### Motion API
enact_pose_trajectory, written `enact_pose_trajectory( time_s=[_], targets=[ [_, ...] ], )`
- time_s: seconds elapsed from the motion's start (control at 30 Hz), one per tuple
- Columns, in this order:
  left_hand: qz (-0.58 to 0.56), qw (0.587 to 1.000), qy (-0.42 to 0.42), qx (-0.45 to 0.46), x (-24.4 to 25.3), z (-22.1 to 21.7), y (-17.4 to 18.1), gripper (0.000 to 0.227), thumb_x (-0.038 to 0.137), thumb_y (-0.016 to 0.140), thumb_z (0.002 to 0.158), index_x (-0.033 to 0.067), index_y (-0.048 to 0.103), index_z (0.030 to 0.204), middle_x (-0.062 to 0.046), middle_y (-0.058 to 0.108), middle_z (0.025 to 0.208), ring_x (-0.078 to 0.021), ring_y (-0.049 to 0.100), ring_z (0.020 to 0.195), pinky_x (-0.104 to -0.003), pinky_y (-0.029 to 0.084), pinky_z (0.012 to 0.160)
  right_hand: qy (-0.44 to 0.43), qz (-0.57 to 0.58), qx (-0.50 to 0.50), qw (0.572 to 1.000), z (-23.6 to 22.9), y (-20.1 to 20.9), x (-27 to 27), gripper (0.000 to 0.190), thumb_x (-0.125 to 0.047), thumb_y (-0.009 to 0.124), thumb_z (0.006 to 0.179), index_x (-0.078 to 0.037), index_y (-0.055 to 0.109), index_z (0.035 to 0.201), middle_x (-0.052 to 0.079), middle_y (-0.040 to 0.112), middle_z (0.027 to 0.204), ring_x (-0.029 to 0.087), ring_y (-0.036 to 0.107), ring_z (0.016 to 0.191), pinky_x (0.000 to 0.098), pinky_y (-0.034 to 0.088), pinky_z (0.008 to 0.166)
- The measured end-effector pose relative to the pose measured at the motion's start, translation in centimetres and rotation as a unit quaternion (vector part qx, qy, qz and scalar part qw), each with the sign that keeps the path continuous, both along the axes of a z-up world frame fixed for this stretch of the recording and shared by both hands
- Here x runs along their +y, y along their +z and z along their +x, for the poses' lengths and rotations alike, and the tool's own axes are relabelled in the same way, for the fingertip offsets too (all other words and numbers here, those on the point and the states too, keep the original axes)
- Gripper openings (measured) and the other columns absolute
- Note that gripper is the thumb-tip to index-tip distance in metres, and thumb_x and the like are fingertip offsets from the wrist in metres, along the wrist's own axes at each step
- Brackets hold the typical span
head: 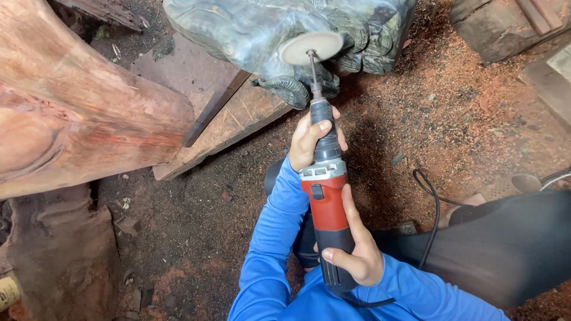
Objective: A person sitting on the floor of a workshop uses a handheld rotary tool with a buffing wheel to polish the surface of a large wooden sculpture.
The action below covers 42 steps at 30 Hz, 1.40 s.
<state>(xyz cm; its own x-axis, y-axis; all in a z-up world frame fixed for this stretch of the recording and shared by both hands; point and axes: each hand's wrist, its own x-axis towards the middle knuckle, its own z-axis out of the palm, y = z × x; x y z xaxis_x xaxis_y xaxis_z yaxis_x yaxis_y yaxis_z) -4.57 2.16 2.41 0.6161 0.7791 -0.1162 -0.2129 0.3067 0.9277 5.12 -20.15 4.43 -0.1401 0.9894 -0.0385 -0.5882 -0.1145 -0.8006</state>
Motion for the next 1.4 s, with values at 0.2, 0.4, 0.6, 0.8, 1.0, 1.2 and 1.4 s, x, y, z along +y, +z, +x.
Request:
enact_pose_trajectory(
  time_s=[0.2,0.4,0.6,0.8,1.0,1.2,1.4],
  targets=[
    [0.002,1.000,0.021,0.001,0.0,0.1,-0.3,0.030,0.021,0.055,0.095,0.0016,0.053,0.118,-0.018,0.068,0.073,-0.0246,0.066,0.059,-0.029,0.054,0.056,0.013,-0.012,-0.003,1.000,1.0,0.0,0.3,0.112,-0.007,0.065,0.075,-0.009,-0.005,0.163,0.023,0.063,0.134,0.022,0.073,0.082,0.0315,0.061,0.072],
    [0.012,1.000,0.012,0.011,-0.6,0.4,-1.0,0.031,0.024,0.057,0.094,0.0025,0.052,0.117,-0.017,0.068,0.074,-0.0251,0.067,0.060,-0.030,0.055,0.056,0.019,-0.024,0.014,0.999,1.5,0.1,-0.5,0.114,-0.008,0.064,0.074,-0.009,-0.008,0.163,0.022,0.063,0.132,0.022,0.072,0.083,0.0327,0.060,0.075],
    [0.008,1.000,0.027,-0.006,-0.6,0.6,-0.6,0.032,0.023,0.055,0.094,0.0021,0.051,0.118,-0.019,0.068,0.074,-0.0245,0.066,0.058,-0.029,0.054,0.056,0.027,-0.023,0.015,0.999,2.2,0.2,-0.1,0.112,-0.007,0.065,0.073,-0.011,-0.003,0.164,0.021,0.062,0.136,0.021,0.072,0.081,0.0319,0.060,0.073],
    [0.023,0.999,0.035,-0.011,-0.7,0.9,-1.3,0.032,0.024,0.054,0.096,0.0029,0.052,0.120,-0.019,0.069,0.073,-0.0247,0.066,0.058,-0.029,0.054,0.056,0.040,-0.026,0.018,0.999,3.2,0.0,-0.2,0.113,-0.004,0.064,0.072,-0.012,-0.002,0.164,0.022,0.056,0.145,0.021,0.072,0.082,0.0337,0.062,0.075],
    [-0.002,0.999,0.033,-0.020,-1.8,1.0,-1.6,0.034,0.024,0.056,0.096,0.0030,0.051,0.121,-0.020,0.069,0.077,-0.0255,0.068,0.062,-0.030,0.056,0.058,0.047,-0.067,-0.007,0.997,3.9,0.2,-1.2,0.116,-0.010,0.067,0.070,-0.013,0.001,0.164,0.023,0.063,0.138,0.023,0.076,0.082,0.0338,0.062,0.073],
    [0.023,0.999,0.036,-0.012,-0.8,1.0,-1.2,0.036,0.028,0.058,0.097,0.0034,0.052,0.122,-0.017,0.070,0.078,-0.0246,0.068,0.061,-0.030,0.058,0.056,0.047,-0.045,0.014,0.998,3.6,0.5,0.0,0.113,-0.005,0.065,0.071,-0.013,0.002,0.164,0.022,0.067,0.130,0.021,0.072,0.077,0.0303,0.058,0.069],
    [-0.002,1.000,-0.008,0.016,-0.9,1.1,-1.5,0.036,0.025,0.056,0.095,0.0027,0.052,0.123,-0.019,0.070,0.076,-0.0233,0.065,0.058,-0.028,0.055,0.054,0.011,-0.039,0.028,0.999,1.9,-0.5,-1.2,0.112,-0.004,0.064,0.073,-0.012,-0.002,0.164,0.021,0.066,0.129,0.020,0.071,0.080,0.0313,0.060,0.073]
  ],
)
